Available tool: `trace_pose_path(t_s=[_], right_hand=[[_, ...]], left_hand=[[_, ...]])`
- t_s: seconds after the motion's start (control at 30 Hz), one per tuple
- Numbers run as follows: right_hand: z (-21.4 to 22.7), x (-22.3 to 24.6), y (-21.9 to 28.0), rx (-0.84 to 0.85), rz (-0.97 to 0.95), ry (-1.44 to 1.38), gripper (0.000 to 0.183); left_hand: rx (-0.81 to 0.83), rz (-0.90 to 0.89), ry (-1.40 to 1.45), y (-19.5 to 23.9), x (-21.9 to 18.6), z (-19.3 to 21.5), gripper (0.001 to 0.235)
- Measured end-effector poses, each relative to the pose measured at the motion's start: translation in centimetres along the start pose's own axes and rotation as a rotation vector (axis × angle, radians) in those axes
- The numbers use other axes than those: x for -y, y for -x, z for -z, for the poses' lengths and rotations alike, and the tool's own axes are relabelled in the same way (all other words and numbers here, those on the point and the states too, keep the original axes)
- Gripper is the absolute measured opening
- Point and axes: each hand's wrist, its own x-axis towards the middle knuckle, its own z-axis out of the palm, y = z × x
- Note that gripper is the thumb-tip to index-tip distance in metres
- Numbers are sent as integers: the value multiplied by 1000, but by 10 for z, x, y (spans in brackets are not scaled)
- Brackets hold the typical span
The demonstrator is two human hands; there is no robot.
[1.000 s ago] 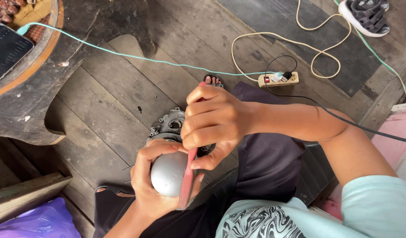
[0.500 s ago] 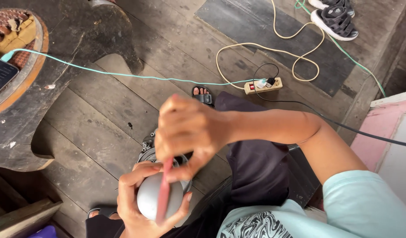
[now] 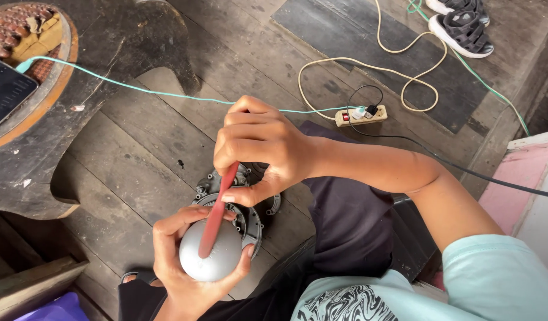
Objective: Cleaning a motorcycle piston using a brush
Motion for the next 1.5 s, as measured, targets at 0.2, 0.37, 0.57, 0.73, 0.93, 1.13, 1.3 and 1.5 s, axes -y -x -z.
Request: trace_pose_path(t_s=[0.2,0.37,0.57,0.73,0.93,1.13,1.3,1.5], right_hand=[[-12,18,3,46,192,-14,18],[-8,6,-1,15,106,17,20],[-7,11,0,40,141,-20,20],[-7,7,1,70,121,-22,19],[-6,11,1,95,44,-65,18],[-9,10,1,175,145,-96,19],[-16,16,-5,161,55,-142,18],[-22,18,-4,225,-23,-167,25]], left_hand=[[1,-31,-18,1,-2,-3,72],[-1,-35,-44,-4,-7,-3,70],[-16,-53,-34,-5,-10,-7,69],[-18,-56,-40,-4,-9,-9,65],[-2,-22,34,-2,-14,-9,77],[-37,-2,81,2,-20,-3,71],[-66,31,73,11,-29,1,75],[-93,41,58,20,-36,9,73]])
